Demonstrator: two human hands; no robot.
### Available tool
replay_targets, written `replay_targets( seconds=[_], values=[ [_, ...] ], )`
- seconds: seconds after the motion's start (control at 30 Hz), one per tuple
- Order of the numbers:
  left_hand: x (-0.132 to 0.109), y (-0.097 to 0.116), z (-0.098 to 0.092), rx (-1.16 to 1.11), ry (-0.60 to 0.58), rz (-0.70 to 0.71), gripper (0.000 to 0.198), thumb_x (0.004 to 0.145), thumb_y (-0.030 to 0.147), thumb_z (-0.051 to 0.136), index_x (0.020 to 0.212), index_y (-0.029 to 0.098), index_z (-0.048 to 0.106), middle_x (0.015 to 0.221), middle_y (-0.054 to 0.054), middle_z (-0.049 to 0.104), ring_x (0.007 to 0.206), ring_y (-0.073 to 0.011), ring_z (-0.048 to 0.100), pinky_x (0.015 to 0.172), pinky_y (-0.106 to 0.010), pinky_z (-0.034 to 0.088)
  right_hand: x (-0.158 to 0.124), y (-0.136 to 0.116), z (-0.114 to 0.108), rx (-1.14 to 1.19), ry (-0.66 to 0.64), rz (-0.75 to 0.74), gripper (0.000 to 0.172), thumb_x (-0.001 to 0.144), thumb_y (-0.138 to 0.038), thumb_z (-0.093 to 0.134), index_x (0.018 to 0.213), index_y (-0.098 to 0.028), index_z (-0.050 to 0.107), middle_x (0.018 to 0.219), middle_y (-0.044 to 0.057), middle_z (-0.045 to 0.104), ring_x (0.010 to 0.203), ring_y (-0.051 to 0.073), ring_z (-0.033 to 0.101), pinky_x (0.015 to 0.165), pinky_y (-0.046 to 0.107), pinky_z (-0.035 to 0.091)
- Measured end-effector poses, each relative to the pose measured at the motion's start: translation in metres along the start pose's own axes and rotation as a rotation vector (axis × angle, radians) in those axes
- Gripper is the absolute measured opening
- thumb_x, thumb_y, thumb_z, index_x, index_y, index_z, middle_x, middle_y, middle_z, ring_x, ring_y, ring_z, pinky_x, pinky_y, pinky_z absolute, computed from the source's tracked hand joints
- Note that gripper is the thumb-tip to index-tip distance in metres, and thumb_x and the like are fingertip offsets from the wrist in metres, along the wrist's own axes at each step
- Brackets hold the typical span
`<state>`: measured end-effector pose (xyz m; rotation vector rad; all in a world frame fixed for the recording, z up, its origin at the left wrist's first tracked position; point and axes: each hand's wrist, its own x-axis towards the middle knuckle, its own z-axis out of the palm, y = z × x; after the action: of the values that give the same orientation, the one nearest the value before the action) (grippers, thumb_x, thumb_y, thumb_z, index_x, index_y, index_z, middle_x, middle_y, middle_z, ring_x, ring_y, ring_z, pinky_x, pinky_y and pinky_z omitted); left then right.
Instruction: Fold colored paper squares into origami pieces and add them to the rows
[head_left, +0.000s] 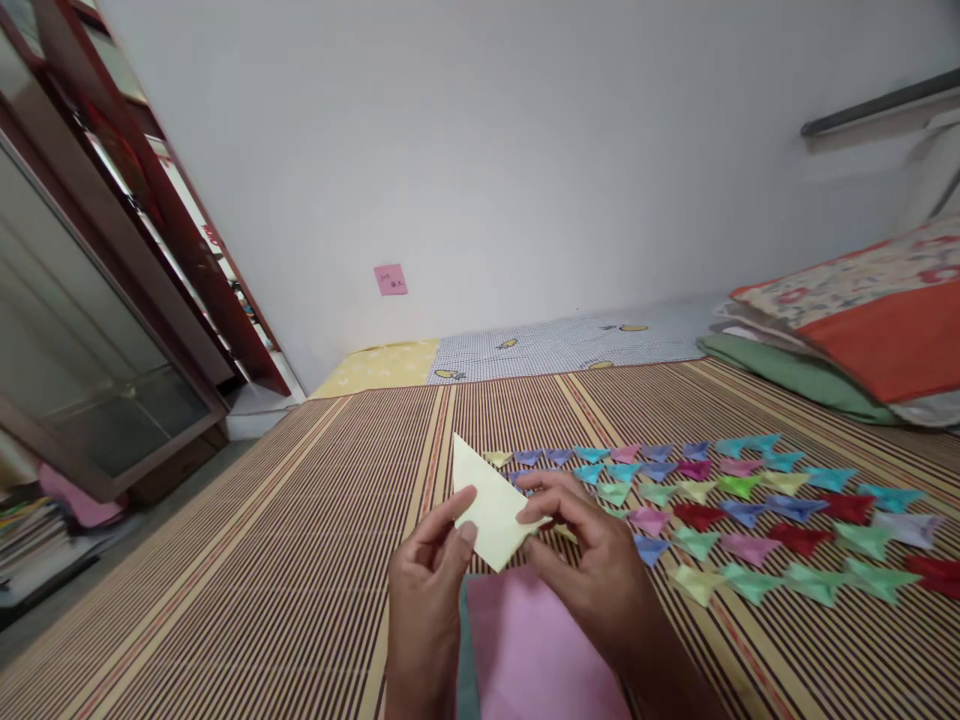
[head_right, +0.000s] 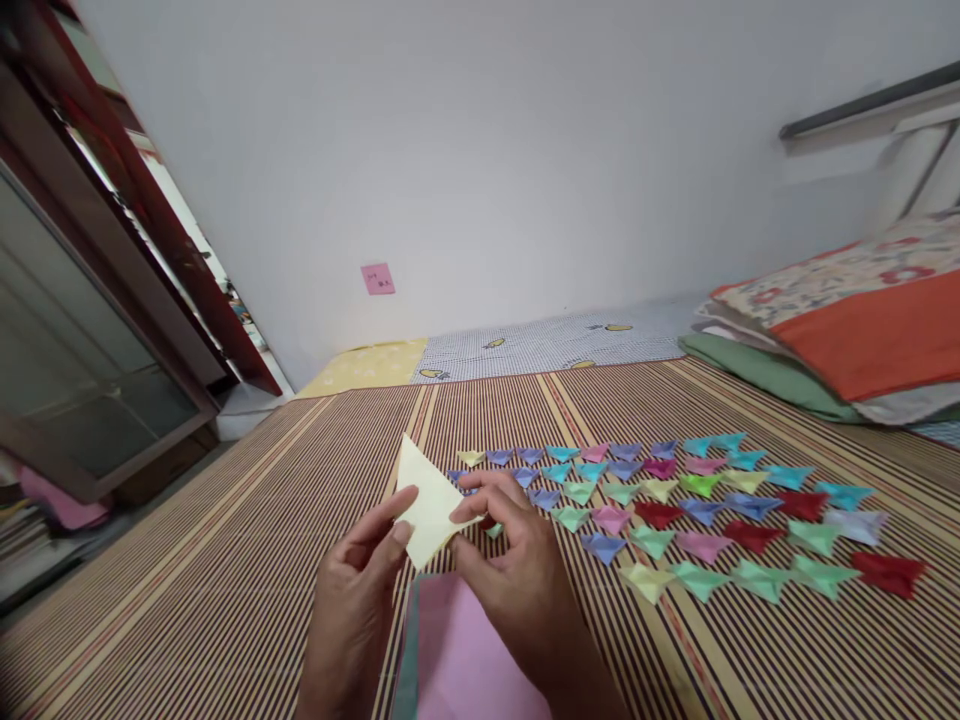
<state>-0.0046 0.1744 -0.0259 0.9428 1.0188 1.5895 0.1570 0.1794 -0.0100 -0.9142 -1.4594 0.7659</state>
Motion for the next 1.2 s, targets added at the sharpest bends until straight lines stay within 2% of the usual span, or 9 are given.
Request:
replay_targets(
  seconds=[0.2, 0.37, 0.53, 0.63, 0.7, 0.8, 0.9, 1.0, 1.2],
  values=[
    [-0.003, -0.005, 0.003, 0.032, 0.058, 0.058, 0.036, 0.082, 0.037, 0.081, 0.113, 0.019, 0.08, 0.113, -0.011, 0.079, 0.095, -0.0221, 0.073, 0.083, -0.029, 0.058, -0.003, 0.007, 0.008, 0.039, 0.013, 0.043, 0.021, 0.097, -0.029, 0.06, 0.077, -0.022, 0.061, 0.087, 0.003, 0.065, 0.084, 0.02, 0.063, 0.076, 0.032, 0.047],
    [-0.002, -0.01, 0.004, 0.036, 0.158, 0.117, 0.029, 0.077, 0.032, 0.087, 0.102, 0.02, 0.082, 0.102, -0.006, 0.081, 0.088, -0.0165, 0.072, 0.077, -0.021, 0.058, -0.005, 0.01, 0.014, 0.103, 0.043, 0.101, 0.021, 0.094, -0.03, 0.062, 0.075, -0.021, 0.056, 0.083, 0.002, 0.064, 0.075, 0.018, 0.059, 0.067, 0.029, 0.046],
    [-0.003, -0.006, 0.009, -0.03, 0.189, 0.201, 0.045, 0.078, 0.028, 0.086, 0.121, 0.022, 0.072, 0.099, -0.004, 0.079, 0.089, -0.0152, 0.072, 0.076, -0.021, 0.058, -0.006, 0.011, 0.018, 0.143, 0.041, 0.168, 0.019, 0.092, -0.029, 0.063, 0.077, -0.022, 0.055, 0.071, -0.002, 0.057, 0.065, 0.016, 0.053, 0.06, 0.028, 0.042],
    [-0.002, -0.002, 0.009, -0.095, 0.15, 0.13, 0.049, 0.075, 0.025, 0.088, 0.12, 0.02, 0.071, 0.083, -0.001, 0.077, 0.071, -0.0106, 0.07, 0.068, -0.018, 0.057, -0.005, 0.012, 0.017, 0.168, 0.055, 0.147, 0.017, 0.09, -0.027, 0.064, 0.077, -0.022, 0.054, 0.075, -0.001, 0.059, 0.072, 0.018, 0.057, 0.065, 0.029, 0.044],
    [0.0, 0.0, 0.009, -0.124, 0.093, 0.025, 0.034, 0.072, 0.027, 0.091, 0.099, 0.013, 0.077, 0.077, -0.002, 0.076, 0.06, -0.0081, 0.066, 0.059, -0.015, 0.056, -0.004, 0.011, 0.015, 0.153, 0.055, 0.124, 0.018, 0.09, -0.025, 0.063, 0.076, -0.022, 0.053, 0.076, -0.001, 0.059, 0.075, 0.018, 0.058, 0.068, 0.029, 0.045],
    [0.0, 0.003, 0.011, -0.238, 0.057, -0.12, 0.031, 0.062, 0.026, 0.096, 0.079, 0.01, 0.075, 0.074, -0.003, 0.076, 0.055, -0.0095, 0.066, 0.05, -0.016, 0.056, -0.003, 0.011, 0.012, 0.111, 0.034, 0.104, 0.017, 0.091, -0.024, 0.062, 0.076, -0.022, 0.054, 0.075, -0.001, 0.059, 0.073, 0.018, 0.058, 0.067, 0.029, 0.044],
    [0.0, 0.006, 0.015, -0.397, 0.149, -0.175, 0.03, 0.057, 0.012, 0.096, 0.076, 0.012, 0.072, 0.076, -0.003, 0.077, 0.064, -0.0136, 0.073, 0.056, -0.019, 0.063, -0.003, 0.01, 0.011, 0.081, 0.024, 0.098, 0.015, 0.09, -0.023, 0.062, 0.076, -0.022, 0.055, 0.077, -0.001, 0.061, 0.071, 0.017, 0.058, 0.065, 0.028, 0.044],
    [0.002, 0.007, 0.015, -0.468, 0.212, -0.151, 0.024, 0.065, 0.0, 0.088, 0.075, 0.013, 0.071, 0.076, -0.002, 0.076, 0.068, -0.0126, 0.074, 0.066, -0.023, 0.066, -0.004, 0.007, 0.008, 0.057, -0.039, 0.13, 0.014, 0.088, -0.021, 0.062, 0.075, -0.022, 0.054, 0.075, -0.002, 0.06, 0.069, 0.016, 0.057, 0.063, 0.027, 0.044],
    [0.007, 0.007, 0.002, -0.44, 0.114, -0.19, 0.025, 0.064, 0.006, 0.092, 0.079, 0.011, 0.072, 0.073, -0.002, 0.073, 0.057, -0.0092, 0.067, 0.052, -0.016, 0.06, -0.002, 0.001, -0.012, 0.094, -0.272, 0.204, 0.018, 0.087, -0.028, 0.067, 0.073, -0.02, 0.059, 0.068, -0.002, 0.058, 0.065, 0.014, 0.054, 0.06, 0.026, 0.041]
  ],
)
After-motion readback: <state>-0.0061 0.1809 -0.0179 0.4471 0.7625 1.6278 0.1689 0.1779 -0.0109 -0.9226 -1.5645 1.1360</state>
